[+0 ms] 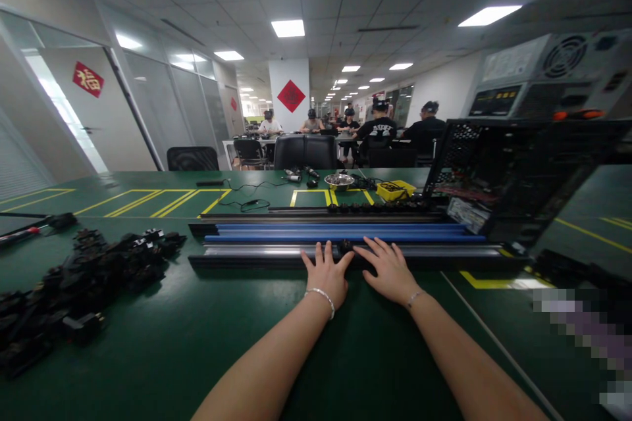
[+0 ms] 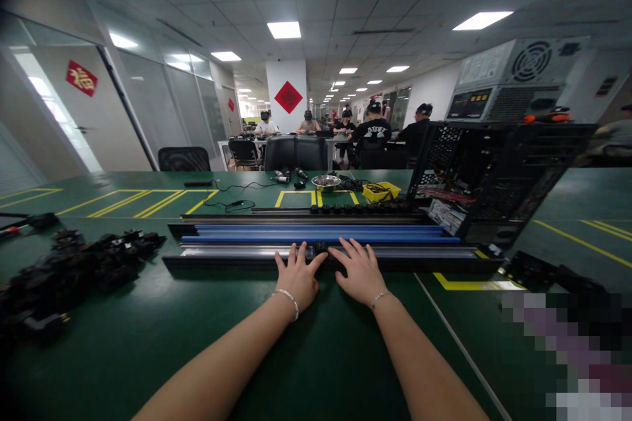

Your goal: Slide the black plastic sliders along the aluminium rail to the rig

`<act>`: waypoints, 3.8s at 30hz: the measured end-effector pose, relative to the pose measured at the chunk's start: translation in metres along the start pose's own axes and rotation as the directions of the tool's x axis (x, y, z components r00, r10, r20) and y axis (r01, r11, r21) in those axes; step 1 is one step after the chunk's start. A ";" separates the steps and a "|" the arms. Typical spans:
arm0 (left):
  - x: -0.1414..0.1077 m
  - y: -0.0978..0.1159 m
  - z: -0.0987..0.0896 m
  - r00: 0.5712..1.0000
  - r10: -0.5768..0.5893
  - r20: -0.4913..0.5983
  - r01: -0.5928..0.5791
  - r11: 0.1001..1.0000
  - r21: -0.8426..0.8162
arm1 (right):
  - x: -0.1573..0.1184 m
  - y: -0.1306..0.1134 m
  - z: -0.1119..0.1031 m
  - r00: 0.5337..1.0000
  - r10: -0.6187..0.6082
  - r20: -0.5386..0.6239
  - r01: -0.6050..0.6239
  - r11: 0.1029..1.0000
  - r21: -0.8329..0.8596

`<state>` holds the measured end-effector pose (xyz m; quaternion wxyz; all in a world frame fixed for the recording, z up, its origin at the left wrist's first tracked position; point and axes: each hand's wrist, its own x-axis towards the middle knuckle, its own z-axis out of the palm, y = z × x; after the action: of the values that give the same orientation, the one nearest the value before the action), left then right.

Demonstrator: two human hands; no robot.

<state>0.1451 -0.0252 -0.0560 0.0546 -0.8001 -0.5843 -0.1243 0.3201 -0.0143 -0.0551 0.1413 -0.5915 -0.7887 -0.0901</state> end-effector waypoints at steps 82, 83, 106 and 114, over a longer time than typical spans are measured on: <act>-0.021 -0.105 -0.026 0.968 -0.250 0.029 0.239 0.950 0.202 | 0.001 0.008 0.001 0.999 0.045 -0.017 -0.045 0.999 0.004; -0.022 -0.106 -0.026 0.968 -0.251 0.026 0.241 0.949 0.204 | 0.001 0.008 0.001 0.999 0.046 -0.017 -0.046 0.999 0.004; -0.026 -0.142 -0.023 0.959 -0.281 0.019 0.271 0.941 0.204 | 0.001 0.011 0.007 0.998 0.033 -0.056 -0.033 0.999 0.012; -0.029 -0.152 -0.027 0.951 -0.307 0.026 0.295 0.933 0.206 | 0.001 0.009 0.005 0.998 0.035 -0.054 -0.035 0.999 -0.002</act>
<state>-0.0112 -0.0103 -0.0468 0.0981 -0.6948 -0.7108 -0.0491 0.3282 -0.0095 -0.0594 0.1634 -0.6028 -0.7739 -0.1046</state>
